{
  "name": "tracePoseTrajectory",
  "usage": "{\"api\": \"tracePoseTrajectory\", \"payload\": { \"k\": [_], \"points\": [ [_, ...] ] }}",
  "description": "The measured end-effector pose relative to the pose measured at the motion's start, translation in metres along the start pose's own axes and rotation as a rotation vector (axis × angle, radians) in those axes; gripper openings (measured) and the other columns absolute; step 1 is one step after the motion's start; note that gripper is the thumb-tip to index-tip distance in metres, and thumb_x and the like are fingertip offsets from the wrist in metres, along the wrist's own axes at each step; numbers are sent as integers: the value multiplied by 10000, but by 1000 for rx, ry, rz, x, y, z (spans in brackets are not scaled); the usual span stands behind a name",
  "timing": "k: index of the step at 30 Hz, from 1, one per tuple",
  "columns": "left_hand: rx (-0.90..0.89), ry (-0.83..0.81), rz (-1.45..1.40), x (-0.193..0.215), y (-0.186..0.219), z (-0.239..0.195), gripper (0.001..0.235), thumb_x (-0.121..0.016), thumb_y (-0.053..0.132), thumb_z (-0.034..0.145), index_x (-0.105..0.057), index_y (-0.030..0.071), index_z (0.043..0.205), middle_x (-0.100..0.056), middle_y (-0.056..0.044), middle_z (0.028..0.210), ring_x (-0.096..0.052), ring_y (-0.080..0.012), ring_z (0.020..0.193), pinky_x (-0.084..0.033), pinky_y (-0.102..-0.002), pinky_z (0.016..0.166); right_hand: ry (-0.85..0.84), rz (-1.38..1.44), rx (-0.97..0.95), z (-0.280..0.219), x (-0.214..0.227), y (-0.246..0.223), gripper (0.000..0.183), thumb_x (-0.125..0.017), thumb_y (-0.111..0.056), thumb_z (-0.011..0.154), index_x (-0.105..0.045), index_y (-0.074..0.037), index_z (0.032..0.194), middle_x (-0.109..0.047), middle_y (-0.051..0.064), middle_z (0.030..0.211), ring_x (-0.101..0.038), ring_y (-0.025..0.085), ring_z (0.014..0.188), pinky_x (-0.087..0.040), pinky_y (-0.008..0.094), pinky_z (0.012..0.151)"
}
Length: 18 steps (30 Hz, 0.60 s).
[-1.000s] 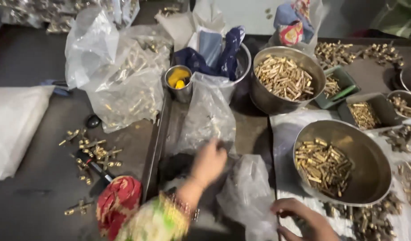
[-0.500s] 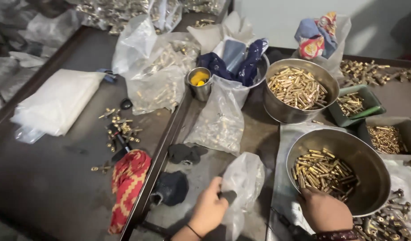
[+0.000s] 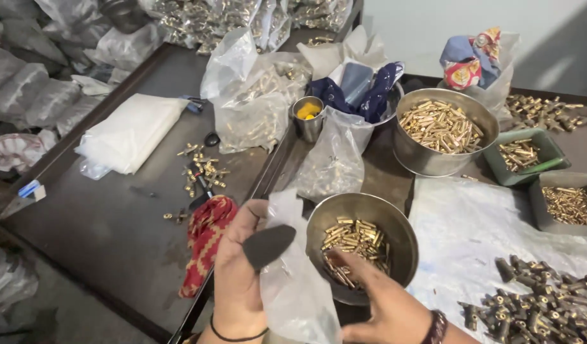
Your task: Polishing small brass-colored metal fittings using a handheld rotary tool on a workbench.
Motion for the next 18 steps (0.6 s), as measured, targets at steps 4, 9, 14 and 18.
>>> {"api": "tracePoseTrajectory", "payload": {
  "k": [4, 9, 14, 18],
  "points": [
    [-43, 45, -48, -28, 26, -13, 328, -636, -42, 852, -594, -9, 1176, -733, -151, 1045, -726, -214, 893, -578, -330, 785, -260, 460, -57, 13, -28, -8, 1180, -920, -380, 716, -220, -108, 1626, -265, 124, 1651, -296, 283, 1518, -436, 411, 1155],
    [237, -185, 233, -74, -2, -3, 361, -644, 28, 882, -576, -6, 1236, -659, -85, 990, -622, -134, 754, -496, -277, 642, 85, 841, 26, 22, -29, 8, 1151, -842, -361, 798, -95, -120, 1640, -399, 162, 1610, -510, 295, 1375, -451, 439, 1105],
    [344, -734, 683, -112, -74, 31, 365, -566, -35, 962, -533, -11, 1324, -681, -181, 952, -594, -165, 652, -488, -319, 548, 317, 785, 53, 16, -35, -16, 990, -810, -340, 856, -193, -93, 1590, -496, 191, 1482, -607, 356, 1192, -520, 450, 899],
    [-247, -718, 796, -103, 11, 29, 446, -643, -21, 896, -551, 3, 1332, -662, -133, 1198, -660, -178, 1080, -558, -314, 934, 536, 741, 84, 12, -41, -24, 831, -778, -318, 914, -292, -67, 1540, -594, 218, 1355, -704, 415, 1010, -590, 460, 693]
  ]
}}
Point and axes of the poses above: each hand's wrist, its own z-axis towards the middle knuckle, its own x-axis out of the back of the hand, y = z × x, the point moved 7 cm from there along z, towards the middle knuckle
